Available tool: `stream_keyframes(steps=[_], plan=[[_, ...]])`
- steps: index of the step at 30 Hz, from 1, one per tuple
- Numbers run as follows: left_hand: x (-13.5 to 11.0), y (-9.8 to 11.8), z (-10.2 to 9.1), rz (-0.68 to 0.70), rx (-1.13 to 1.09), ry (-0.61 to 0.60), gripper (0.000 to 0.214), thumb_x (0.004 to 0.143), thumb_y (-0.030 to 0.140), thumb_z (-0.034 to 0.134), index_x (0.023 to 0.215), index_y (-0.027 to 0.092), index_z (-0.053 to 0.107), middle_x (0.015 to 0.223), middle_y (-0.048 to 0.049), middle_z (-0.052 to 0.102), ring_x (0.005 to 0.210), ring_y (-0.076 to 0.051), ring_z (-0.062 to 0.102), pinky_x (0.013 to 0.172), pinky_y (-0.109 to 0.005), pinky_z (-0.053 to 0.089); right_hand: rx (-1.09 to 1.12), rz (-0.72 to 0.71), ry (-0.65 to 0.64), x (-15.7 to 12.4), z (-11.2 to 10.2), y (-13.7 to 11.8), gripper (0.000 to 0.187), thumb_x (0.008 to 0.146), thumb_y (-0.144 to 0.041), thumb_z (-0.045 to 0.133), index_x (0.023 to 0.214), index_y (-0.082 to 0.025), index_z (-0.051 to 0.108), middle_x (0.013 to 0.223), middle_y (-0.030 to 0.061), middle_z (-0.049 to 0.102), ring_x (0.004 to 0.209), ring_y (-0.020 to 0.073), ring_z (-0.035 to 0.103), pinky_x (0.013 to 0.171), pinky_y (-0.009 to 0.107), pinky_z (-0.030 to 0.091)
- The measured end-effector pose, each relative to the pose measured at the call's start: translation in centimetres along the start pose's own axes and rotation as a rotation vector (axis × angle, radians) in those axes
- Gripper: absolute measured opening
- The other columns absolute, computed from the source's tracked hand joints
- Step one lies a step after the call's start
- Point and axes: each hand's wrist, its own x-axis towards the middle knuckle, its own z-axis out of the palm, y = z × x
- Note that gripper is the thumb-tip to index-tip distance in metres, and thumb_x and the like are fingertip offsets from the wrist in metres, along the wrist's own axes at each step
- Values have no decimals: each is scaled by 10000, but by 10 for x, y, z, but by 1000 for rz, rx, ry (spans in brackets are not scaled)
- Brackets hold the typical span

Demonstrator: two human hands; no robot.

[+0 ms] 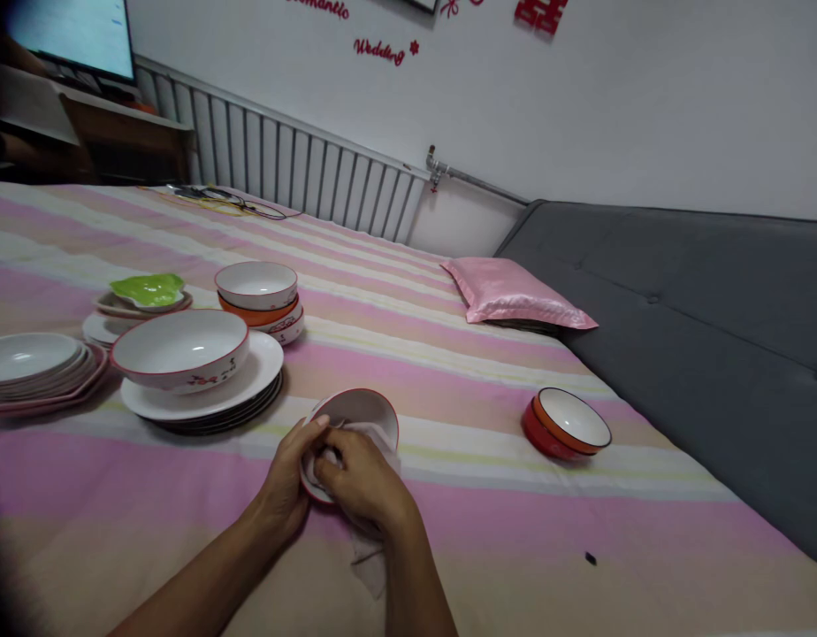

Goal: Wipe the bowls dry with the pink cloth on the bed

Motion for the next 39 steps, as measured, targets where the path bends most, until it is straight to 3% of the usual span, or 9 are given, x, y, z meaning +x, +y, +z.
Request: stream_keyframes(steps=[9, 15, 20, 23, 32, 39], plan=[[-1, 2, 0, 22, 35, 30, 452, 585, 311, 776, 977, 133, 639, 784, -18, 671, 671, -151, 609, 643, -247, 463, -506, 145, 103, -4, 0, -4, 236, 736, -59, 511, 767, -194, 703, 773, 64, 674, 801, 204, 589, 690, 287, 375], [1, 3, -3, 74, 116, 79, 539, 579, 331, 789, 1056, 158, 605, 877, -28, 669, 714, -160, 621, 662, -255, 471, -703, 104, 235, 2, 1, 4, 264, 838, -84, 475, 962, -170, 692, 1008, 134, 656, 984, 259, 564, 801, 337, 414], [6, 5, -6, 171, 161, 127, 526, 589, 347, 791, 1042, 166, 594, 906, -23, 657, 735, -146, 602, 701, -251, 467, -680, -28, 307, 5, 0, 2, 405, 876, -67, 434, 1217, -214, 595, 1183, 104, 609, 1104, 240, 511, 932, 355, 406], [7, 5, -7, 204, 174, 155, 548, 561, 351, 807, 1035, 168, 601, 910, -29, 664, 745, -156, 603, 717, -261, 465, -677, -40, 298, 6, -1, 5, 450, 880, -69, 424, 1278, -230, 559, 1208, 98, 602, 1121, 245, 505, 962, 367, 400], [8, 4, -11, 328, 307, 191, 538, 566, 343, 801, 1034, 161, 606, 964, -61, 660, 856, -206, 604, 759, -280, 465, -490, 19, 193, 3, 0, 8, 450, 841, -66, 461, 1257, -202, 565, 1195, 119, 600, 1146, 231, 519, 964, 364, 407], [6, 6, -12, 370, 281, 202, 475, 601, 347, 781, 1013, 178, 615, 937, -38, 658, 846, -194, 598, 752, -262, 461, -285, 9, 40, -1, -1, 1, 291, 862, -177, 537, 1137, -179, 632, 1100, 96, 662, 991, 215, 590, 879, 333, 437]])
